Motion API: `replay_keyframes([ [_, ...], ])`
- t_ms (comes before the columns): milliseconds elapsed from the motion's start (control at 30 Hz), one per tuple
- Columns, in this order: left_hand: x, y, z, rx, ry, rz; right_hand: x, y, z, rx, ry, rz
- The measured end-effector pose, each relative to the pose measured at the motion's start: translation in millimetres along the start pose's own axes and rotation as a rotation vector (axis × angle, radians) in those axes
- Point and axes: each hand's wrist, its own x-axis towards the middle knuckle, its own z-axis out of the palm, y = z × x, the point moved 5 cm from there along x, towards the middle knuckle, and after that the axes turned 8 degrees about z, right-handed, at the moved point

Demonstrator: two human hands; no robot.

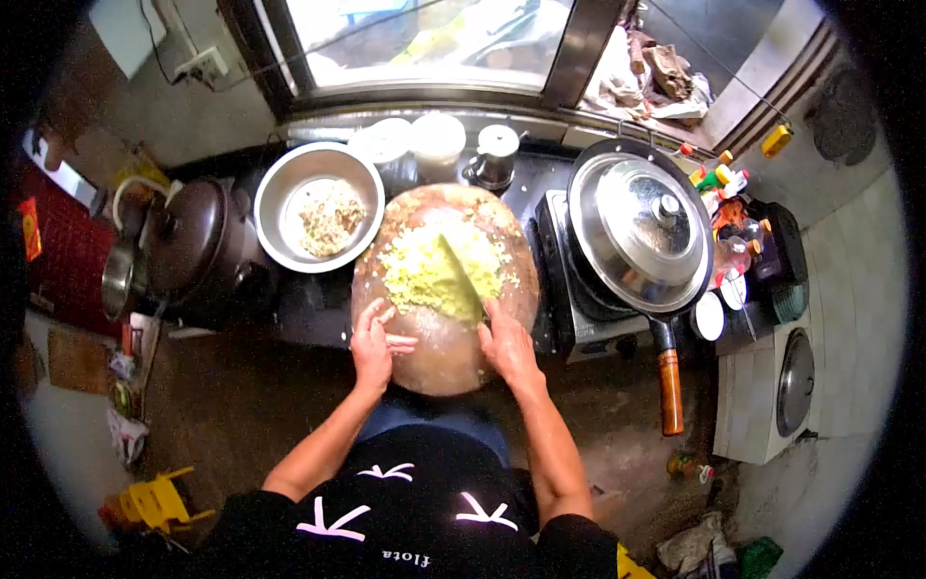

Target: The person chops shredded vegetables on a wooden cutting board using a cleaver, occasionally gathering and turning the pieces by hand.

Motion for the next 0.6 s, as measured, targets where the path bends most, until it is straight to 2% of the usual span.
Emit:
replay_keyframes([
  [133, 1.7, 5.5, -4.9, 0.013, -0.067, -0.007, -19.2, -31.5, -20.1, 0.119, 0.036, 0.096],
  [200, 5.9, 0.5, -4.9, 0.015, -0.113, -0.001, -17.2, -29.8, 4.5, 0.18, 0.141, 0.034],
  [267, 10.3, -8.0, -8.6, 0.027, -0.153, 0.005, -4.0, -10.4, 34.3, 0.025, 0.033, 0.067],
  [400, 17.0, -0.9, -18.3, 0.098, -0.229, 0.066, -20.3, -48.1, 7.9, 0.136, 0.116, 0.087],
  [500, 18.5, -13.6, -17.6, 0.127, -0.275, -0.012, -19.4, -40.9, 37.3, 0.095, 0.146, 0.073],
  [600, 8.9, -12.1, -0.1, 0.074, -0.521, -0.321, -10.3, -29.8, 47.4, 0.156, 0.088, 0.143],
])
